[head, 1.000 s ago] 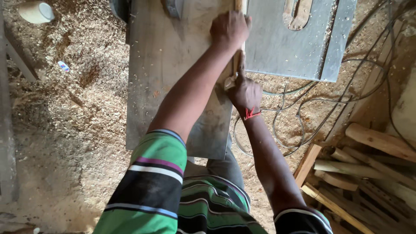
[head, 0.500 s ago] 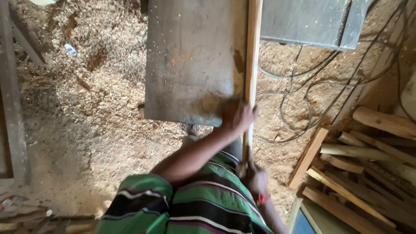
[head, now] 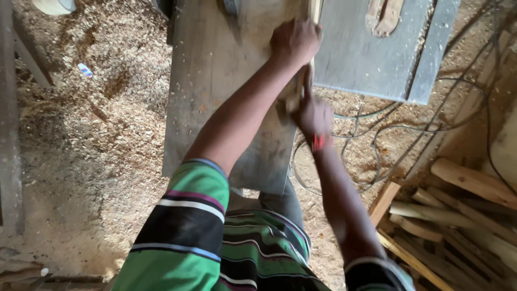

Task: The person holds a long wooden handle against a machine table and rubs it with a sanding block, working along its length to smooth the surface. They reposition the pole repeatedly, then fit a metal tool head onto the shaped handle and tap it while holding the assembly.

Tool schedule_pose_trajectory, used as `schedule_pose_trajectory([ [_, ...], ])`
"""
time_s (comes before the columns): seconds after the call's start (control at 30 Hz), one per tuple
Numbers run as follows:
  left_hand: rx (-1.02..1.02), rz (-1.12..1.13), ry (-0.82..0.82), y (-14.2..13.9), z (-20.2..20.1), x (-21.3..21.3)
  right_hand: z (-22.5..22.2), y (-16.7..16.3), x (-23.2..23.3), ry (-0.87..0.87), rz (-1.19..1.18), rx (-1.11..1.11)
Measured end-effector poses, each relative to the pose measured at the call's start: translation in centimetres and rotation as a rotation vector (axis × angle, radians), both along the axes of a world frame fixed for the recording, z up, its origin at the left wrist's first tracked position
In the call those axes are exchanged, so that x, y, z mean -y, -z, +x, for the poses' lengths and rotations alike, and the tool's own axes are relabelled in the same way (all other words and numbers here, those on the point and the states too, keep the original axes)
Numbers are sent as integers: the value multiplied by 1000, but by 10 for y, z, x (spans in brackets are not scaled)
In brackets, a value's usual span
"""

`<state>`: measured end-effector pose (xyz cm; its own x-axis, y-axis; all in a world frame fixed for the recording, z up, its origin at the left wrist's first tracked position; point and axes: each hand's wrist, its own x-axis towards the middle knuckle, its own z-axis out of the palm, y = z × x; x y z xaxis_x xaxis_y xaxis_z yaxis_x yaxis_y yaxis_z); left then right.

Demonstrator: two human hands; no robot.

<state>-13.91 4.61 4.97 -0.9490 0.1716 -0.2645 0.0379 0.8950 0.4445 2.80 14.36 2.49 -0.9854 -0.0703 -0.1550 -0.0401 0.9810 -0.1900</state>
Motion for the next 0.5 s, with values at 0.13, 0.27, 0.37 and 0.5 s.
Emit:
schedule_pose_trajectory([
  [0.13, -164, -46, -137, -6, -36, -5, -77, -2, 7, -56, 27, -312],
  [0.27, -387, 40, -268, 1, -32, -8, -14, -10, 6, -19, 40, -211],
  [0.37, -133, 60, -224, 5, 5, -6, 83, -18, 10, -73, -143, -207],
  [0.5, 56, 35, -120, 8, 129, 0, 222, -28, 8, -33, -188, -29],
])
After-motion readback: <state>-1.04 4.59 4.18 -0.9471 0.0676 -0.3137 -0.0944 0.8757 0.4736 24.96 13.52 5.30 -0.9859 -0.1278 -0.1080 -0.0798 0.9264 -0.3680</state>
